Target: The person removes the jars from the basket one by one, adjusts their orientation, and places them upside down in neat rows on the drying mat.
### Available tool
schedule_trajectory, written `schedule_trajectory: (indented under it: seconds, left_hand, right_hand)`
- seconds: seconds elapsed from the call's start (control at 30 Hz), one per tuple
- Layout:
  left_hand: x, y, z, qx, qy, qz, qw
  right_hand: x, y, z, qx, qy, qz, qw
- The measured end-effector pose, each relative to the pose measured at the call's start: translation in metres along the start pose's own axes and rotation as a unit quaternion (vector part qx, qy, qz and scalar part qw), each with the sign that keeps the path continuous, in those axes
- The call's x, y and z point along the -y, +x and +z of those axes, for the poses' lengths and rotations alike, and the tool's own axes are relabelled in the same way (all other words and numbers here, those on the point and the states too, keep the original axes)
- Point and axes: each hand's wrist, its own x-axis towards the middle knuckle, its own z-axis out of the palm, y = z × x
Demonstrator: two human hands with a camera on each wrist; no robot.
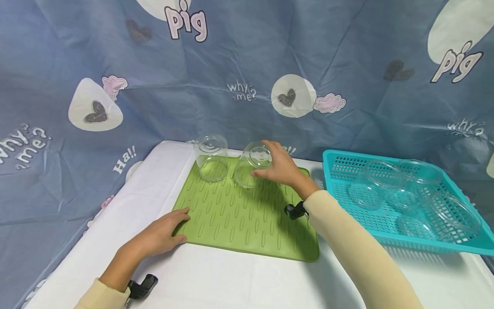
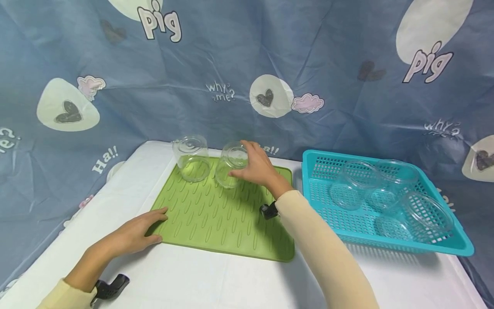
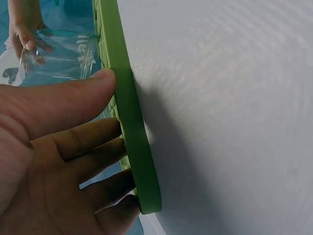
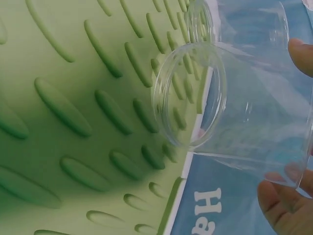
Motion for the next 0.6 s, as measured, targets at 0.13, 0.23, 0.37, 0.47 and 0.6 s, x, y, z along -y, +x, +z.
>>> schedule_trajectory:
  seconds: [0.13,0.23,0.37,0.47,0.6]
  left_hand:
    - [0.000,0.000,0.000,0.000,-0.002,0.000,1.0000]
    - [0.000,-0.001,-0.001,-0.001,-0.002,0.001,1.0000]
    - [0.000,-0.001,-0.002,-0.007,0.001,0.002,1.0000]
    - [0.001,-0.002,-0.002,-0.010,0.002,0.005,0.9999]
    - [0.001,-0.002,-0.001,-0.004,-0.002,0.002,1.0000]
  right_hand:
    - [0.000,0.005,0.001,-0.002,-0.012,0.005,0.9999]
    - [0.001,0.011,0.004,-0.006,-0.017,0.012,0.9998]
    - [0.003,0.019,0.012,-0.011,-0.003,0.009,0.9999]
    - [0.003,0.024,0.021,-0.016,0.041,0.016,0.9989]
    - [0.001,0.028,0.032,-0.029,0.099,0.037,0.9940]
